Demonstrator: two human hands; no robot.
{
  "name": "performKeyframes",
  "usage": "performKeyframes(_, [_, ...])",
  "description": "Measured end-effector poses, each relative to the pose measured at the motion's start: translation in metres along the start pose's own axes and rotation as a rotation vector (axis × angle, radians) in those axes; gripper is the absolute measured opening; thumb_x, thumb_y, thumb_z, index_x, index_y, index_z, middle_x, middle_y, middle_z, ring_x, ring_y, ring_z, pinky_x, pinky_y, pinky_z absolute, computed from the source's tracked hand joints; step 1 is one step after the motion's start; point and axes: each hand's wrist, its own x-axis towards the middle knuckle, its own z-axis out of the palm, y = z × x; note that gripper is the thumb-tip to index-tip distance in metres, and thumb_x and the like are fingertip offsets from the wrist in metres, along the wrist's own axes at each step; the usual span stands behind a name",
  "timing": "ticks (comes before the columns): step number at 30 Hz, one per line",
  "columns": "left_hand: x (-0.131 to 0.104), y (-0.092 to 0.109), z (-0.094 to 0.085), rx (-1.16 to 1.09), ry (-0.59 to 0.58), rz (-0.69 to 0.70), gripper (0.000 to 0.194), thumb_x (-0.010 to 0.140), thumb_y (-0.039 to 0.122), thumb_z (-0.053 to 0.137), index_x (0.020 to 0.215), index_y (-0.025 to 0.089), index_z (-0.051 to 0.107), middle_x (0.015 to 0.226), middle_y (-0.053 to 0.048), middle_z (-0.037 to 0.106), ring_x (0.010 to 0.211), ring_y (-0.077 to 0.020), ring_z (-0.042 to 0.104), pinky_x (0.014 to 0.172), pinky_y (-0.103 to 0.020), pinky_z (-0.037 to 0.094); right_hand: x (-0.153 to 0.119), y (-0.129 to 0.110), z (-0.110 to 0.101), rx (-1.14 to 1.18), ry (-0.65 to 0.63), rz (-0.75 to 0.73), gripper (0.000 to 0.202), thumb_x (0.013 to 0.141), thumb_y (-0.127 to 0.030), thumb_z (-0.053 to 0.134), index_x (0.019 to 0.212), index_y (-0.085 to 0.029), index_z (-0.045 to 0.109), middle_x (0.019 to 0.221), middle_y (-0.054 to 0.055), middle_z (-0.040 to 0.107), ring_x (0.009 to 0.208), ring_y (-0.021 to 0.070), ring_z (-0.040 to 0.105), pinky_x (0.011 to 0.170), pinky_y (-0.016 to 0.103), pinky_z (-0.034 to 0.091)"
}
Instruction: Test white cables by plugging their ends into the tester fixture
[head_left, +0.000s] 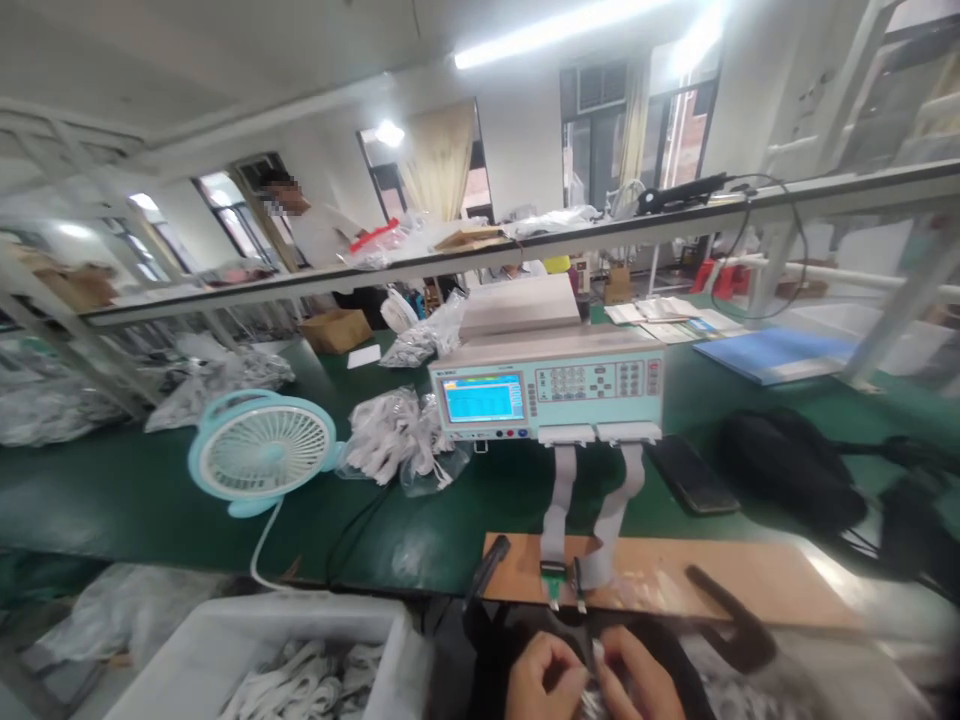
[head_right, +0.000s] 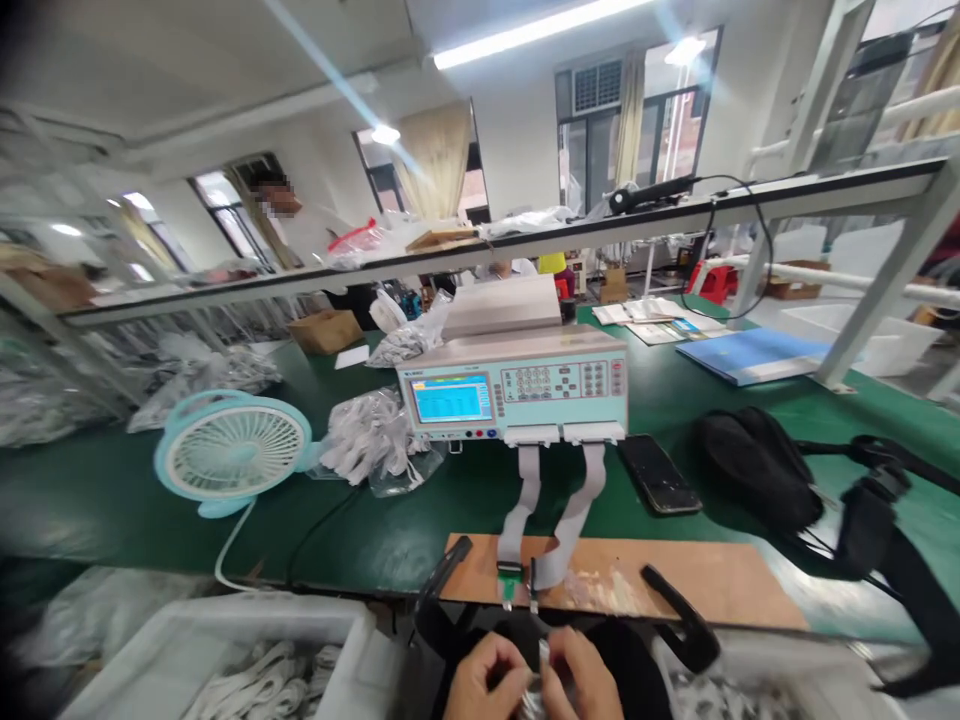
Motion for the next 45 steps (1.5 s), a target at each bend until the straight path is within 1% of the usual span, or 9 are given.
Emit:
performKeyframes(5, [-0.002, 0.018, -0.009, -0.512, -0.222, -0.284, 0.021, 0.076, 0.037, 0.061, 0.076, 0.016, 0.064, 0.06, 0.002, 0.055, 0.052, -0.0104, 0.05, 0.049, -0.021, 0.042, 0.012, 0.0, 0.011, 0.23, -0.052, 0.158, 0.016, 0.079, -0.032, 0.052, 0.07, -0.019, 0.053, 0.064, -0.002, 0.051, 0.061, 0.0147, 0.048, 0.058, 0.024, 0.04])
performKeyframes(9, [-0.004, 0.02, -0.021, -0.79, -0.325, -0.407, 0.011, 0.073, 0.022, 0.067, 0.081, 0.014, 0.066, 0.072, -0.002, 0.062, 0.063, -0.0108, 0.057, 0.062, -0.023, 0.049, 0.016, 0.006, 0.018, 0.299, -0.011, 0.26, 0.018, 0.077, -0.033, 0.056, 0.067, -0.018, 0.054, 0.06, -0.003, 0.05, 0.057, 0.0129, 0.045, 0.055, 0.024, 0.038])
performKeyframes(11, [-0.005, 0.017, -0.026, -0.826, -0.377, -0.421, 0.022, 0.068, 0.013, 0.069, 0.09, 0.013, 0.067, 0.081, -0.006, 0.066, 0.072, -0.0142, 0.06, 0.069, -0.027, 0.051, 0.016, 0.007, 0.018, 0.31, 0.017, 0.289, 0.018, 0.076, -0.033, 0.058, 0.066, -0.017, 0.054, 0.058, -0.004, 0.05, 0.055, 0.0122, 0.044, 0.053, 0.023, 0.037])
performKeyframes(15, [-0.005, 0.011, -0.024, -0.775, -0.308, -0.431, 0.03, 0.064, 0.012, 0.073, 0.094, 0.014, 0.068, 0.083, -0.006, 0.067, 0.072, -0.0146, 0.062, 0.068, -0.027, 0.052, 0.015, 0.005, 0.015, 0.343, 0.04, 0.317, 0.017, 0.074, -0.031, 0.06, 0.066, -0.017, 0.056, 0.058, -0.004, 0.053, 0.054, 0.0118, 0.045, 0.053, 0.023, 0.038])
performKeyframes(19, [0.001, 0.007, -0.016, -0.621, -0.153, -0.371, 0.03, 0.065, 0.03, 0.075, 0.087, 0.013, 0.067, 0.064, 0.0, 0.061, 0.053, -0.0106, 0.055, 0.052, -0.024, 0.05, 0.016, 0.001, 0.017, 0.401, 0.05, 0.354, 0.019, 0.074, -0.033, 0.063, 0.067, -0.016, 0.058, 0.057, -0.004, 0.054, 0.053, 0.011, 0.046, 0.052, 0.023, 0.038])
performKeyframes(22, [0.007, 0.008, -0.016, -0.331, -0.13, -0.245, 0.033, 0.071, 0.044, 0.066, 0.081, 0.013, 0.066, 0.058, 0.001, 0.057, 0.048, -0.0122, 0.052, 0.047, -0.025, 0.047, 0.017, -0.003, 0.018, 0.482, 0.072, 0.386, 0.022, 0.072, -0.035, 0.066, 0.064, -0.016, 0.057, 0.054, -0.005, 0.052, 0.05, 0.0098, 0.044, 0.051, 0.022, 0.036])
performKeyframes(26, [0.013, 0.016, -0.026, -0.026, -0.202, 0.023, 0.031, 0.08, 0.042, 0.054, 0.067, 0.015, 0.063, 0.066, -0.001, 0.057, 0.061, -0.0146, 0.053, 0.052, -0.022, 0.044, 0.022, -0.011, 0.022, 0.655, 0.115, 0.486, 0.025, 0.063, -0.035, 0.073, 0.06, -0.015, 0.058, 0.052, -0.004, 0.054, 0.047, 0.0091, 0.044, 0.049, 0.022, 0.036])
performKeyframes(34, [0.023, 0.013, -0.019, -0.011, -0.059, 0.038, 0.033, 0.079, 0.038, 0.054, 0.056, 0.015, 0.057, 0.055, 0.002, 0.052, 0.058, -0.0134, 0.047, 0.056, -0.021, 0.037, 0.024, -0.021, 0.025, 0.792, 0.169, 0.572, 0.027, 0.057, -0.033, 0.078, 0.059, -0.014, 0.06, 0.052, -0.003, 0.058, 0.046, 0.0088, 0.047, 0.049, 0.022, 0.038])
performKeyframes(45, [0.02, -0.001, 0.0, -0.16, 0.085, -0.024, 0.035, 0.081, 0.044, 0.053, 0.067, 0.014, 0.065, 0.062, -0.001, 0.063, 0.063, -0.0157, 0.056, 0.061, -0.023, 0.042, 0.024, -0.022, 0.022, 0.74, 0.131, 0.548, 0.026, 0.061, -0.036, 0.077, 0.062, -0.015, 0.061, 0.054, -0.002, 0.059, 0.049, 0.0098, 0.048, 0.052, 0.021, 0.038])
